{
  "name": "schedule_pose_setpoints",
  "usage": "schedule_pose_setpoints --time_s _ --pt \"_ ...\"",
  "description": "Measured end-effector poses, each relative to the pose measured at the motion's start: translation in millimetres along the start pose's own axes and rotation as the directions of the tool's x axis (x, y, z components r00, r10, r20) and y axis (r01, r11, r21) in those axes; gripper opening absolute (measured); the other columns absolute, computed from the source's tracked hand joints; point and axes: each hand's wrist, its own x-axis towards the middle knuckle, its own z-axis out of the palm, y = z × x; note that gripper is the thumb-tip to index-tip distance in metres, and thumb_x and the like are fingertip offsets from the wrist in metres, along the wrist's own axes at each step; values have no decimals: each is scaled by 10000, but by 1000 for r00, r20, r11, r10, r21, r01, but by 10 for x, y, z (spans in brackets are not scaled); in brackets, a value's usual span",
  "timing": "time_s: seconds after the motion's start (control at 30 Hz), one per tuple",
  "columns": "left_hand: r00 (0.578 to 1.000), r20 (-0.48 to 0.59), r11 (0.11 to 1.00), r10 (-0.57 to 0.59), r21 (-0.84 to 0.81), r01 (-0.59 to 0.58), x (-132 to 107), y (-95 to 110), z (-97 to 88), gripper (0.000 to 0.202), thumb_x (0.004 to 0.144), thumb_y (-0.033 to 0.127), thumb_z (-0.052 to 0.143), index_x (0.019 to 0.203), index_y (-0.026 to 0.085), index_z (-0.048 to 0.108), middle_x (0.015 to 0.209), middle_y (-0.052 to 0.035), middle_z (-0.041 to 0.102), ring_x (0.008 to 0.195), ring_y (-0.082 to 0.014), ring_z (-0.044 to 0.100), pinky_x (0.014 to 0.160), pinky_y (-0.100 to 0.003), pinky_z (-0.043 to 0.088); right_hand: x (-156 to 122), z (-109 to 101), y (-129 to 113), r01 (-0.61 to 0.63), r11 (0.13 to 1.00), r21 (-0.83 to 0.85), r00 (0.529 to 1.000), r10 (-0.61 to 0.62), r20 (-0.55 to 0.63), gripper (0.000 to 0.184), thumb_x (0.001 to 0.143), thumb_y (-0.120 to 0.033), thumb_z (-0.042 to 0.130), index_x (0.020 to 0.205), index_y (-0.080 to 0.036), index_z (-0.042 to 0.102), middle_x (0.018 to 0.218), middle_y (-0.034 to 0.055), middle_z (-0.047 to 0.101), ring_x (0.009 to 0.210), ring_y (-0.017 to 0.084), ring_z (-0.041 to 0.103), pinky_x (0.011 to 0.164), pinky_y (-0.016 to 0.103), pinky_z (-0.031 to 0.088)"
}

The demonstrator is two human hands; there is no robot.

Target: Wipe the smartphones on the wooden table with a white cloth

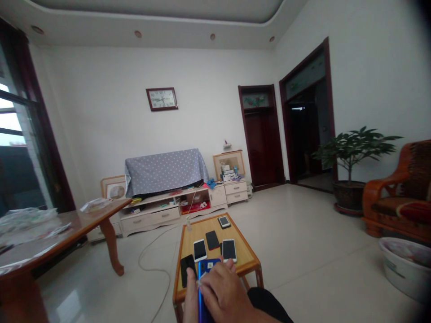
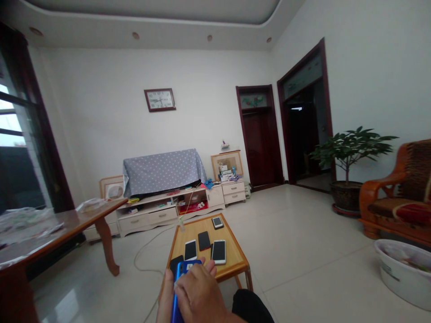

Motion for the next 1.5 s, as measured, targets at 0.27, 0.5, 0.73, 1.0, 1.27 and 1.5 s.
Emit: schedule_pose_setpoints --time_s 0.27,0.5,0.73,1.0,1.27,1.5 --pt "995 63 991 84 -108 -77 -9 -42 62 953 804 862 381 1481 202 494 1502 -139 533 1490 -361 318 1240 -511 181 -235 10 65 66 998 -14 998 -66 -13 215 1004 -287 456 885 -235 628 847 44 640 786 195 619 706 282 507" --pt "997 -63 999 -37 -23 36 48 -160 -83 831 883 758 406 1470 180 511 1422 -125 610 1442 -344 409 1224 -463 253 78 -19 -18 -73 997 -39 997 74 31 208 994 -241 482 854 -218 634 832 39 610 811 205 592 756 330 478" --pt "987 -119 993 110 -33 -115 -74 -51 136 662 935 651 447 1408 208 586 1322 -110 687 1368 -338 507 1205 -472 291 -48 -92 119 -145 989 24 989 145 26 152 972 -180 503 869 -205 613 891 51 616 859 200 598 755 300 473" --pt "995 -42 992 94 -80 -97 45 -196 106 810 928 732 327 1504 177 459 1427 -130 604 1441 -307 419 1224 -500 263 -5 -22 -20 -102 993 -62 991 107 83 109 934 -203 550 852 -218 619 864 39 626 835 218 594 767 348 440" --pt "987 -104 988 124 -74 -132 -40 -84 190 693 928 663 447 1407 182 582 1335 -127 675 1385 -344 485 1202 -507 300 -119 -107 168 -193 981 -34 979 195 67 97 938 -158 528 893 -213 595 924 52 639 873 211 608 765 318 453" --pt "996 -47 994 82 -64 -85 7 -233 221 795 919 727 364 1500 196 470 1446 -119 593 1461 -308 389 1236 -471 240 -89 -56 29 -133 991 -30 985 135 105 92 928 -184 553 872 -218 618 884 39 641 854 214 602 800 341 454"
